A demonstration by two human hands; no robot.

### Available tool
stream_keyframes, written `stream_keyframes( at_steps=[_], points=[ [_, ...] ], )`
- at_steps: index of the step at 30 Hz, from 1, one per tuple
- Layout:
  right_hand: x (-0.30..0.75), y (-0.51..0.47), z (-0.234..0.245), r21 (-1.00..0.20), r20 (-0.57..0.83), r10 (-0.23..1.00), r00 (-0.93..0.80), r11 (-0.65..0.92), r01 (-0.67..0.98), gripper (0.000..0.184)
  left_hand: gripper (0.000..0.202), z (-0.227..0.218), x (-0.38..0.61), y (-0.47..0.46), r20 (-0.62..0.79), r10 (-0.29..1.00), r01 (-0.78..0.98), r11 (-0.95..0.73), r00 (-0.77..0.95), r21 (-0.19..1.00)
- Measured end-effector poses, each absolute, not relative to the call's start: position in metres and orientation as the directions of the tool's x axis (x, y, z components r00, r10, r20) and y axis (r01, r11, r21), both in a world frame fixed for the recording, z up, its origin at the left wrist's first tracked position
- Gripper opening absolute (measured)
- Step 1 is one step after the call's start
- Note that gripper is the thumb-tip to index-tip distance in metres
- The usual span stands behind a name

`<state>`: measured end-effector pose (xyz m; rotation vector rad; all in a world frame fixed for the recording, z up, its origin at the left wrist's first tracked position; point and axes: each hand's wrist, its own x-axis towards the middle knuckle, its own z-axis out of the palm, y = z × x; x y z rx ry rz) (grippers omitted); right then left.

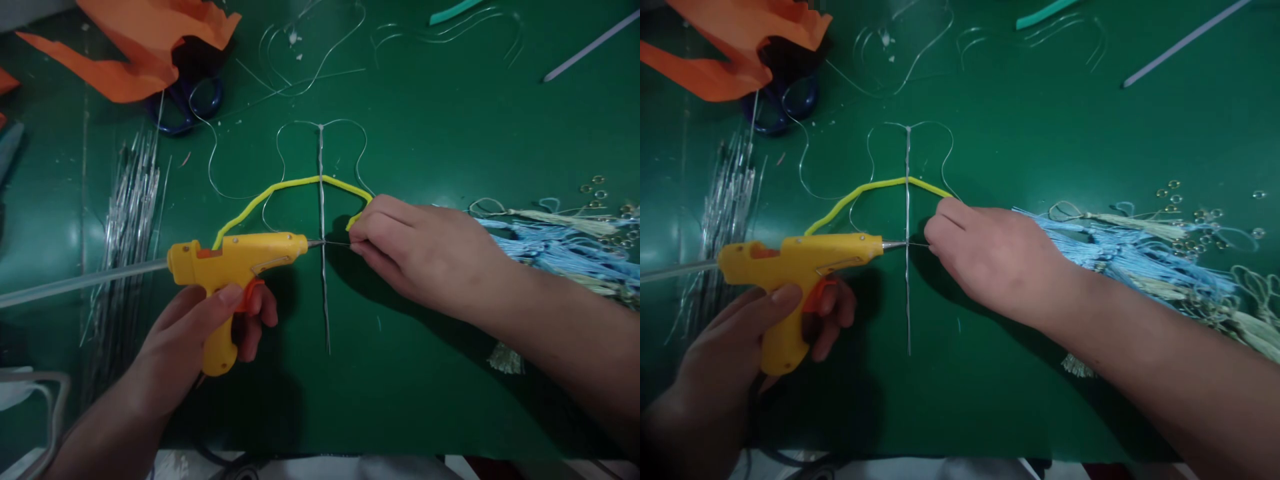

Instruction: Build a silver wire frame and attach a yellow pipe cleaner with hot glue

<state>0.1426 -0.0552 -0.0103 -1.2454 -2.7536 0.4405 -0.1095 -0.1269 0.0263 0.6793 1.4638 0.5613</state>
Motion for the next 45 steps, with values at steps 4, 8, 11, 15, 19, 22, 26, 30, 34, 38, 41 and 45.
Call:
stream_keyframes(
  at_steps=[4,8,11,15,19,22,26,30,34,38,41,45],
  points=[
    [0.142,-0.054,-0.009,-0.291,-0.049,0.75,-0.66,0.621,0.727,0.026,0.034,0.027,-0.108,-0.127,-0.708,0.706,0.03,0.708,0.025,0.706],
    [0.143,-0.054,-0.009,-0.294,-0.049,0.744,-0.666,0.627,0.722,0.026,0.034,0.025,-0.109,-0.127,-0.701,0.712,0.031,0.7,0.045,0.713],
    [0.144,-0.054,-0.01,-0.295,-0.032,0.743,-0.669,0.633,0.716,0.026,0.033,0.023,-0.112,-0.127,-0.68,0.729,0.03,0.68,0.084,0.733],
    [0.144,-0.055,-0.011,-0.288,-0.019,0.739,-0.674,0.641,0.711,0.026,0.032,0.022,-0.115,-0.126,-0.686,0.724,0.046,0.684,0.079,0.728],
    [0.144,-0.055,-0.011,-0.289,-0.018,0.74,-0.673,0.64,0.712,0.025,0.032,0.022,-0.115,-0.126,-0.68,0.728,0.049,0.679,0.088,0.733],
    [0.144,-0.055,-0.011,-0.292,-0.01,0.736,-0.676,0.645,0.706,0.025,0.032,0.021,-0.116,-0.127,-0.67,0.737,0.048,0.669,0.086,0.742],
    [0.144,-0.055,-0.011,-0.289,-0.013,0.74,-0.672,0.641,0.711,0.026,0.032,0.021,-0.118,-0.127,-0.665,0.739,0.05,0.664,0.105,0.746],
    [0.143,-0.055,-0.01,-0.289,-0.029,0.744,-0.668,0.634,0.718,0.025,0.032,0.022,-0.116,-0.127,-0.686,0.723,0.041,0.685,0.079,0.727],
    [0.143,-0.055,-0.01,-0.284,-0.038,0.745,-0.666,0.631,0.722,0.026,0.032,0.025,-0.111,-0.127,-0.702,0.71,0.056,0.7,0.046,0.712],
    [0.144,-0.054,-0.011,-0.285,-0.019,0.738,-0.675,0.643,0.711,0.028,0.031,0.026,-0.11,-0.126,-0.684,0.728,0.072,0.68,0.052,0.729],
    [0.145,-0.054,-0.012,-0.289,-0.001,0.731,-0.683,0.654,0.7,0.029,0.029,0.027,-0.111,-0.126,-0.683,0.729,0.069,0.68,0.052,0.73],
    [0.145,-0.055,-0.012,-0.287,-0.002,0.726,-0.688,0.658,0.696,0.028,0.026,0.029,-0.11,-0.126,-0.661,0.746,0.068,0.658,0.076,0.75]
  ],
)
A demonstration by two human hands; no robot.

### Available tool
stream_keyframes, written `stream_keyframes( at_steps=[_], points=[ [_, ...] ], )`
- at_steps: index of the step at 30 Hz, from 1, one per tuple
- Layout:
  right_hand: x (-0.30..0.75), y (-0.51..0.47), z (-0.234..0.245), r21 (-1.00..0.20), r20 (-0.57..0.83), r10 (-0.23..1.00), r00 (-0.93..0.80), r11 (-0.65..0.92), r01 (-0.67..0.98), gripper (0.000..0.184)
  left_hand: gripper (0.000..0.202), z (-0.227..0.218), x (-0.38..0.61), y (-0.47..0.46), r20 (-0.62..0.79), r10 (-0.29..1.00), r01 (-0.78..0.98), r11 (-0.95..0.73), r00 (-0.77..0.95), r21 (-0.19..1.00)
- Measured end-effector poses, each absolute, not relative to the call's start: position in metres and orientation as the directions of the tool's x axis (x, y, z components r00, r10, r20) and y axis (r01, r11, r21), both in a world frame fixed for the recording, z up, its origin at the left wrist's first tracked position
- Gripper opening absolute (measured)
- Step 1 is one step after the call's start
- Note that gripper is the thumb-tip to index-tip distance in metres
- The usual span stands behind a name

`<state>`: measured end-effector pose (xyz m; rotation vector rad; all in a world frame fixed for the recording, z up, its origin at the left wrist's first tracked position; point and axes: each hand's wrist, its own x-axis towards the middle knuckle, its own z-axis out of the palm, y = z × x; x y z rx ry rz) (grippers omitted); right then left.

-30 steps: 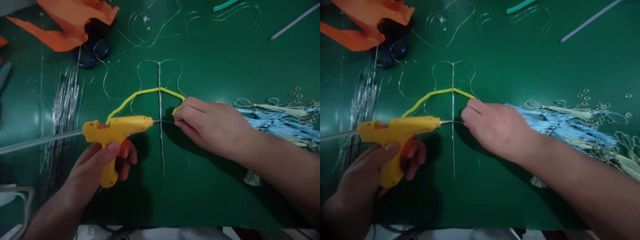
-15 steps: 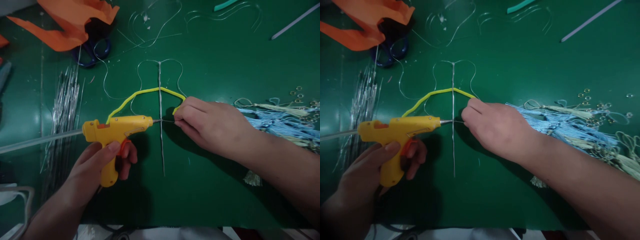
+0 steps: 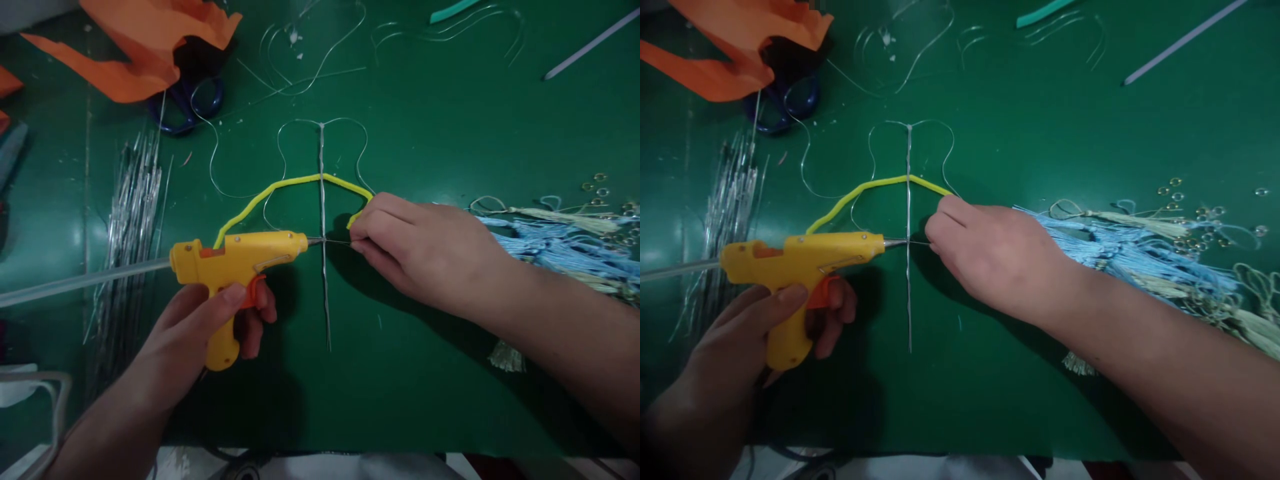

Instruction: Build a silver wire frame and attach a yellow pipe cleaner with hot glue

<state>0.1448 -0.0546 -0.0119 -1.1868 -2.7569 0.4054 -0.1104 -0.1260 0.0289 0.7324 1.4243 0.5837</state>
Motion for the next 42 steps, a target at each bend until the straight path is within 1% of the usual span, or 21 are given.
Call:
stream_keyframes(
  at_steps=[4,9,14,20,25,28,32,36,39,42],
  points=[
    [0.143,-0.055,-0.01,-0.28,-0.019,0.738,-0.675,0.644,0.712,0.027,0.026,0.028,-0.111,-0.126,-0.657,0.751,0.063,0.654,0.065,0.754],
    [0.143,-0.055,-0.009,-0.291,-0.012,0.736,-0.677,0.645,0.707,0.028,0.026,0.025,-0.117,-0.127,-0.632,0.765,0.073,0.628,0.122,0.774],
    [0.142,-0.055,-0.011,-0.284,-0.005,0.74,-0.673,0.644,0.71,0.028,0.025,0.024,-0.118,-0.126,-0.605,0.784,0.05,0.605,0.142,0.795],
    [0.143,-0.056,-0.013,-0.264,0.033,0.736,-0.676,0.658,0.705,0.029,0.03,0.015,-0.119,-0.127,-0.588,0.802,0.056,0.585,0.11,0.809],
    [0.145,-0.056,-0.015,-0.273,0.058,0.734,-0.677,0.664,0.696,0.03,0.03,0.014,-0.121,-0.128,-0.576,0.808,0.044,0.576,0.126,0.817],
    [0.146,-0.056,-0.015,-0.294,0.076,0.729,-0.68,0.668,0.683,0.03,0.032,0.014,-0.121,-0.128,-0.574,0.802,0.017,0.58,0.168,0.815],
    [0.148,-0.056,-0.015,-0.325,0.118,0.728,-0.676,0.671,0.666,0.028,0.037,0.012,-0.119,-0.125,-0.568,0.803,-0.036,0.583,0.181,0.812],
    [0.15,-0.057,-0.015,-0.349,0.169,0.745,-0.646,0.658,0.668,0.025,0.038,0.012,-0.114,-0.119,-0.543,0.798,-0.056,0.574,0.26,0.817],
    [0.152,-0.058,-0.015,-0.336,0.218,0.743,-0.633,0.666,0.666,0.024,0.039,0.015,-0.112,-0.117,-0.491,0.833,-0.051,0.518,0.256,0.854],
    [0.154,-0.058,-0.01,-0.294,0.279,0.72,-0.636,0.694,0.657,0.024,0.038,0.021,-0.108,-0.117,-0.483,0.847,-0.029,0.501,0.224,0.865]
  ],
)
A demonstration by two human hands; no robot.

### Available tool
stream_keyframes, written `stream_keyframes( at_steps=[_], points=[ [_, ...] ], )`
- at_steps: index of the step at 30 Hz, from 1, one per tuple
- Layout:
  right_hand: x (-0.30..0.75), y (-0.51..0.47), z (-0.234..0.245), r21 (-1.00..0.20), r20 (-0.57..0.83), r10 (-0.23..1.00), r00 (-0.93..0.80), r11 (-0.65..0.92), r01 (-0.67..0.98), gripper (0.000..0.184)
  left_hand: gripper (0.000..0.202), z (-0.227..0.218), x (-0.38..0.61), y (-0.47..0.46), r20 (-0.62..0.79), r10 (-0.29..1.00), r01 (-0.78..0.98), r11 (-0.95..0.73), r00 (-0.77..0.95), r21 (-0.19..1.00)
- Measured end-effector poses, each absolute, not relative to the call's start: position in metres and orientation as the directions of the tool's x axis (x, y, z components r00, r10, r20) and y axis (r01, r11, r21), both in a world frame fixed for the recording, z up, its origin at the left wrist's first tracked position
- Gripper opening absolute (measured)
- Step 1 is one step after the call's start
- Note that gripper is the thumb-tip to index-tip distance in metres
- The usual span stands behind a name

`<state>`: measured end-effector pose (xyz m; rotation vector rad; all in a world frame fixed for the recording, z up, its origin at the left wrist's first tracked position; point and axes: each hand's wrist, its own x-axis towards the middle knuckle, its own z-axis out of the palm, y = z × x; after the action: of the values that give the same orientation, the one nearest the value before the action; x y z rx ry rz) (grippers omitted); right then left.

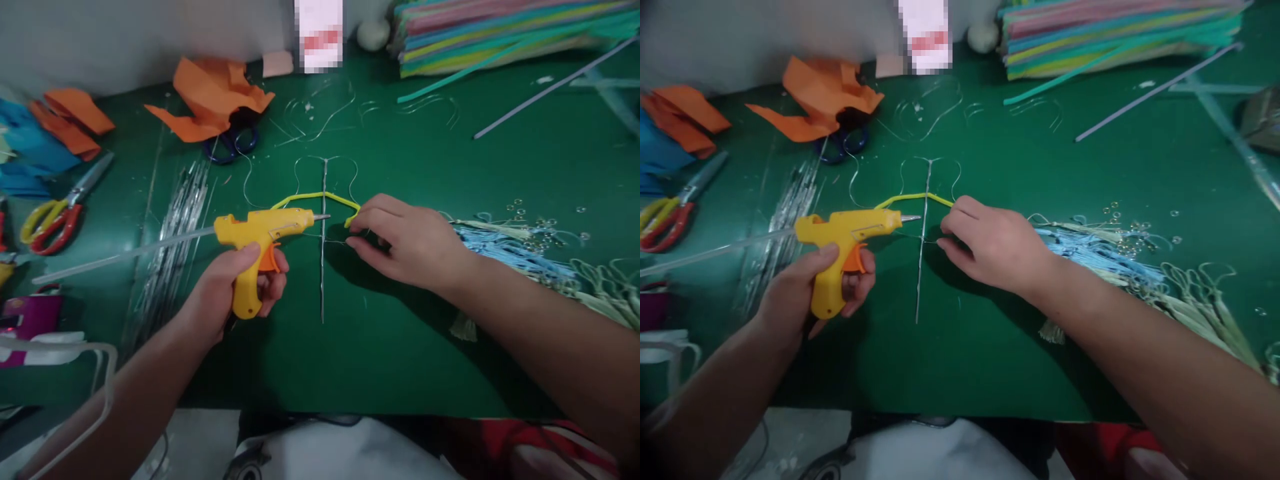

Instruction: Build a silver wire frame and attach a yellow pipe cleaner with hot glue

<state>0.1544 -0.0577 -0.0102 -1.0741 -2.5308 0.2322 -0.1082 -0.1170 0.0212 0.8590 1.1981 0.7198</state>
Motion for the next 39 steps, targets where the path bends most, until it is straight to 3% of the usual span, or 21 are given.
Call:
stream_keyframes(
  at_steps=[6,9,11,13,15,17,19,25,29,33,36,39],
  points=[
    [0.158,-0.053,0.023,-0.202,0.415,0.646,-0.64,0.752,0.628,0.026,0.037,0.045,-0.091,-0.116,-0.348,0.917,-0.083,0.37,0.196,0.926],
    [0.152,-0.057,0.041,-0.356,0.317,0.76,-0.567,0.65,0.671,0.026,0.037,0.058,-0.077,-0.107,-0.323,0.924,-0.033,0.336,0.204,0.941],
    [0.143,-0.066,0.048,-0.642,0.135,0.876,-0.464,0.434,0.632,0.029,0.035,0.065,-0.065,-0.098,-0.284,0.935,0.026,0.285,0.212,0.958],
    [0.132,-0.078,0.052,-0.917,-0.124,0.896,-0.426,0.06,0.394,0.036,0.029,0.07,-0.05,-0.087,-0.218,0.954,0.067,0.209,0.206,0.976],
    [0.123,-0.092,0.053,-0.965,-0.258,0.874,-0.411,-0.214,0.152,0.035,0.026,0.072,-0.035,-0.076,-0.119,0.967,0.153,0.085,0.225,0.985],
    [0.117,-0.103,0.052,-0.94,-0.312,0.886,-0.343,-0.339,-0.022,0.035,0.025,0.069,-0.021,-0.065,-0.061,0.98,0.232,0.015,0.192,0.973],
    [0.116,-0.109,0.049,-0.906,-0.348,0.901,-0.26,-0.395,-0.154,0.033,0.037,0.062,-0.01,-0.056,-0.023,0.993,0.299,-0.012,0.112,0.954],
    [0.129,-0.108,0.038,-0.888,-0.315,0.949,-0.023,-0.303,-0.345,0.027,0.029,0.038,0.015,-0.048,0.056,0.992,0.39,-0.097,0.115,0.916],
    [0.139,-0.1,0.031,-0.906,-0.291,0.955,0.05,-0.258,-0.336,0.023,0.012,0.038,0.033,-0.052,0.073,0.986,0.478,-0.138,0.153,0.867],
    [0.154,-0.091,0.019,-0.921,-0.277,0.956,0.093,-0.237,-0.31,0.018,0.018,0.038,0.045,-0.059,0.173,0.951,0.561,-0.292,0.257,0.775],
    [0.17,-0.087,0.005,-0.932,-0.271,0.96,0.072,-0.243,-0.269,0.023,0.029,0.033,0.047,-0.071,0.195,0.899,0.621,-0.414,0.391,0.666],
    [0.19,-0.088,-0.007,-0.995,-0.096,0.995,0.002,-0.096,-0.002,0.03,0.041,0.027,0.043,-0.088,0.173,0.85,0.651,-0.498,0.497,0.573]
  ],
)
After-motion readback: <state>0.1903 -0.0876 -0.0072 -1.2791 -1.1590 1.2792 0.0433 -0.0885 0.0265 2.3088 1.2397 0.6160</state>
